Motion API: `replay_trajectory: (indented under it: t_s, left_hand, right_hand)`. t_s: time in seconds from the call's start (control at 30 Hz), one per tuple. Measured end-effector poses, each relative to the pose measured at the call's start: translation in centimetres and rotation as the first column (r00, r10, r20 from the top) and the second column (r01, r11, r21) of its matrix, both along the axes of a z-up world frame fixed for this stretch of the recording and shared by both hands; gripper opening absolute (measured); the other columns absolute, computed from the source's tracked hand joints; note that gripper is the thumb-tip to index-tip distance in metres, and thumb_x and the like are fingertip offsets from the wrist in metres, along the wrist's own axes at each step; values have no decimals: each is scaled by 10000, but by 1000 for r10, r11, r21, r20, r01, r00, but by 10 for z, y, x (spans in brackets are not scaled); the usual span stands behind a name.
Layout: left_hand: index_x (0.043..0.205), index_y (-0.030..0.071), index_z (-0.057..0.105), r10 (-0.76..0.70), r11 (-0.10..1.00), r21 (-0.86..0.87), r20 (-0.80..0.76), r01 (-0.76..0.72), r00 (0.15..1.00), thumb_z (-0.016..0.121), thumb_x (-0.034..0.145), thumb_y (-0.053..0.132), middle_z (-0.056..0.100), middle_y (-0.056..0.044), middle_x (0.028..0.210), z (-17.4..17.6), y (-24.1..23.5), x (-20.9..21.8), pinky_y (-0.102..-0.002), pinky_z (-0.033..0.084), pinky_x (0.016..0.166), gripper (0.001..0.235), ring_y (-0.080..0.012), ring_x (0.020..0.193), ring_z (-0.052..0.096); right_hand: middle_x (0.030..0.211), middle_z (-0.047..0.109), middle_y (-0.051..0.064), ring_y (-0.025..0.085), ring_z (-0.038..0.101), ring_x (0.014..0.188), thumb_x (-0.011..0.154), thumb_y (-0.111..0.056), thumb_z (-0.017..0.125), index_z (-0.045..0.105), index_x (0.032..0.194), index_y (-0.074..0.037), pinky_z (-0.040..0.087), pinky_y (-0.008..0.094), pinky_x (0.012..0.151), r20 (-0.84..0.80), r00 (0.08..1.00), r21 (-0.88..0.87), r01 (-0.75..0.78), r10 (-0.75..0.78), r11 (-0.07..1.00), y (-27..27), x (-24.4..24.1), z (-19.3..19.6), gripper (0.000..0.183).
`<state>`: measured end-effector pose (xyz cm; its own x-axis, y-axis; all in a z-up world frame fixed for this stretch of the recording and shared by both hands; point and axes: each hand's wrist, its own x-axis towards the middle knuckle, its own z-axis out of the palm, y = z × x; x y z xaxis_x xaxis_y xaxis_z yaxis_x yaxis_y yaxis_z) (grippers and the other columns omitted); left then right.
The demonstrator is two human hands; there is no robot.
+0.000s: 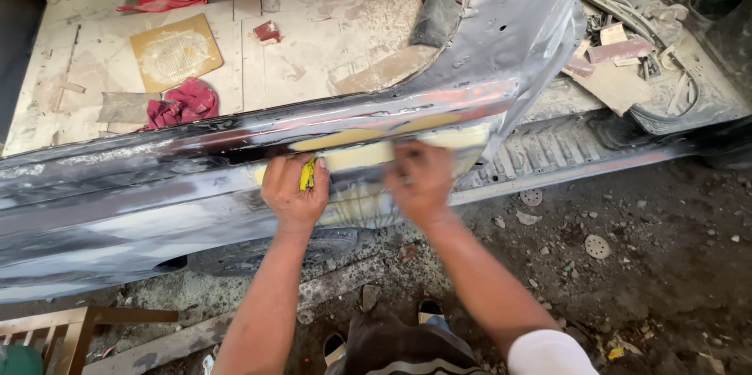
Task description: The person wets a sanding block in a bucket of water and then uses it to sand the surface of a car door. The person repeatedly rubs the sanding block along the door's edge and panel to smooth the surface.
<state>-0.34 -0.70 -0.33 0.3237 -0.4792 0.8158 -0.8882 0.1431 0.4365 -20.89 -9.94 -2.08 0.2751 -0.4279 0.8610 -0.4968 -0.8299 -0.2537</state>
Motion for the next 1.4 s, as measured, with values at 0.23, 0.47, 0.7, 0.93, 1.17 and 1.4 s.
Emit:
replay_trajectory:
  t_s: [0.23, 0.47, 0.7, 0.93, 1.17, 1.4]
  left_hand:
    - [974, 35, 719, -29, 999, -14, 28, 30, 999, 745, 934, 213, 653, -134, 918, 4, 2, 1, -447, 515, 721, 185, -348, 843, 651]
    - [983, 41, 718, -25, 999, -21, 20, 26, 999, 748, 930, 202, 657, -132, 930, 5, 1, -2, -450, 516, 747, 172, -354, 864, 652]
    - [979, 46, 720, -17, 1000, 2, 25, 17, 1000, 757, 914, 192, 658, -122, 929, 3, 2, 1, -449, 524, 757, 164, -352, 865, 656]
    - [981, 39, 718, -31, 999, -25, 1, 31, 1000, 748, 915, 191, 663, -128, 942, 3, 0, 2, -444, 528, 750, 168, -343, 866, 663]
    - [965, 41, 714, -21, 999, -26, 17, 21, 1000, 749, 907, 180, 665, -129, 953, 9, 4, 1, -444, 531, 760, 155, -341, 866, 657]
    - [953, 43, 726, -40, 999, 6, -26, 40, 999, 762, 906, 183, 650, -126, 911, 2, 6, 4, -446, 515, 732, 152, -343, 843, 650]
  right_hand:
    - [1144, 655, 92, 271, 566, 999, 801, -176, 787, 748, 1109, -82, 470, 422, 866, -181, 964, 31, -190, 193, 981, 2, -2, 0, 324]
    - [1144, 643, 106, 291, 530, 1045, 860, -160, 800, 767, 1122, -59, 474, 411, 856, 58, 968, 149, 235, -246, 960, -32, -76, -14, 282]
    - [1172, 655, 74, 278, 561, 1022, 810, -169, 794, 730, 1113, -85, 473, 434, 931, -125, 966, 79, -220, 228, 972, 34, 44, -8, 321]
    - [1196, 644, 92, 285, 555, 1092, 865, -185, 802, 781, 1134, -82, 528, 395, 893, 31, 1000, 159, 0, -4, 987, -32, -64, -15, 289]
    - [1144, 651, 73, 289, 581, 1069, 803, -151, 825, 748, 1079, -84, 480, 472, 909, 10, 1000, 64, 16, -16, 998, 16, 26, -5, 294]
    - [1148, 654, 37, 238, 594, 1036, 822, -156, 802, 765, 1127, -96, 478, 434, 910, -144, 977, 123, -138, 156, 983, 11, 19, -1, 312]
